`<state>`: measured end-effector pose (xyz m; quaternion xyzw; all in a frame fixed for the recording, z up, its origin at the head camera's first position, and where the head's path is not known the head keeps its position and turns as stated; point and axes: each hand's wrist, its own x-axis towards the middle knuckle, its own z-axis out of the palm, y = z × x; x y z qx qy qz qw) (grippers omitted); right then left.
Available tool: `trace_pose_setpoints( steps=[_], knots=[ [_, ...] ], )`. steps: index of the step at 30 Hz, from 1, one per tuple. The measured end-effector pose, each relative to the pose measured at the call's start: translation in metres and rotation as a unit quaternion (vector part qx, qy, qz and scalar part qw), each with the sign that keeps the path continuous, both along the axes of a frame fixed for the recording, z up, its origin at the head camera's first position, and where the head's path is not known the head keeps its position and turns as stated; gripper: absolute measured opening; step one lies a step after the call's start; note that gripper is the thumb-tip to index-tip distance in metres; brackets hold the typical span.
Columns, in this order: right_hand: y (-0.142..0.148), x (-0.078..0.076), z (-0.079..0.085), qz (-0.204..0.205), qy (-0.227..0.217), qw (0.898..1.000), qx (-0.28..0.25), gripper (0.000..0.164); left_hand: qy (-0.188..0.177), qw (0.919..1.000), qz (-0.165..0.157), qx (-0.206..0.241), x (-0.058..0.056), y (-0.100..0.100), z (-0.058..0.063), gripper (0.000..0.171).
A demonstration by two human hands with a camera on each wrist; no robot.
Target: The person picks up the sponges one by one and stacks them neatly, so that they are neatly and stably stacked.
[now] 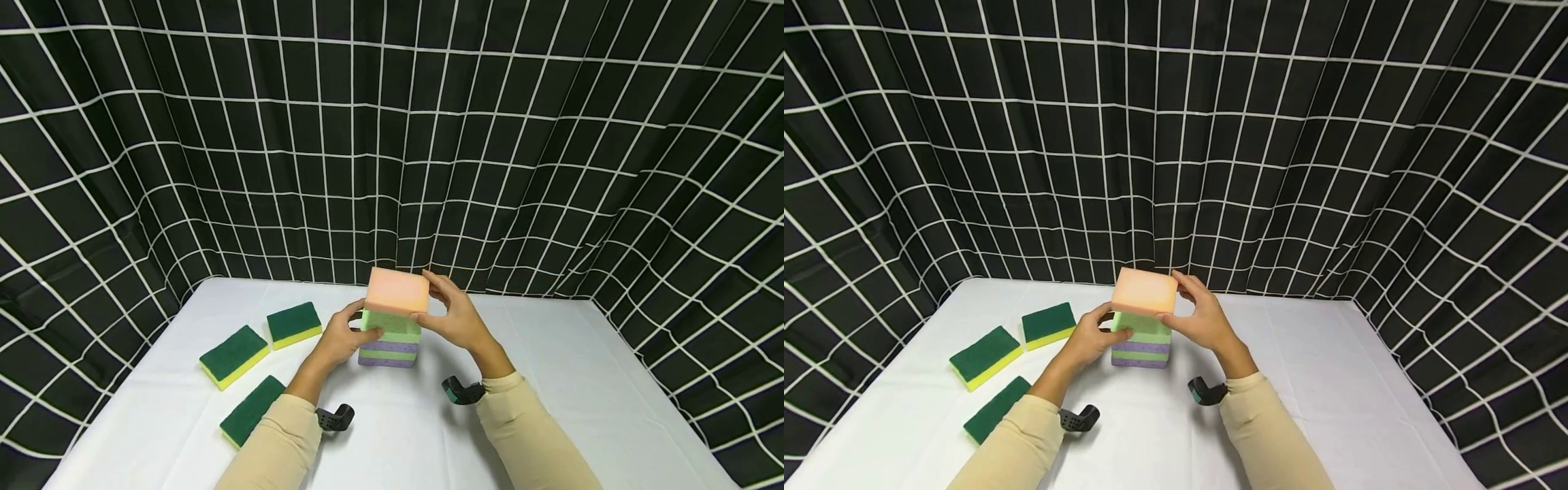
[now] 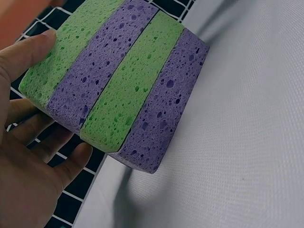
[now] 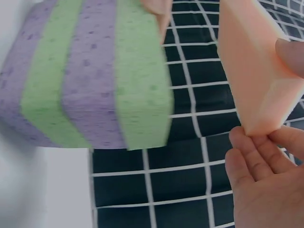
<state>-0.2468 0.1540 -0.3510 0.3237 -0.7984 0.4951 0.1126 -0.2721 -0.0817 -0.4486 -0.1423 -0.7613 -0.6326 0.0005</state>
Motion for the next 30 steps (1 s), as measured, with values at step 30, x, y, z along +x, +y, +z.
trace_pose_setpoints(
  steps=[30],
  knots=[
    [0.010,-0.040,-0.063,-0.003,-0.059,0.996,0.073,0.082,-0.007,0.9997,-0.002,-0.023,0.015,0.000,0.021,0.077]
  ],
)
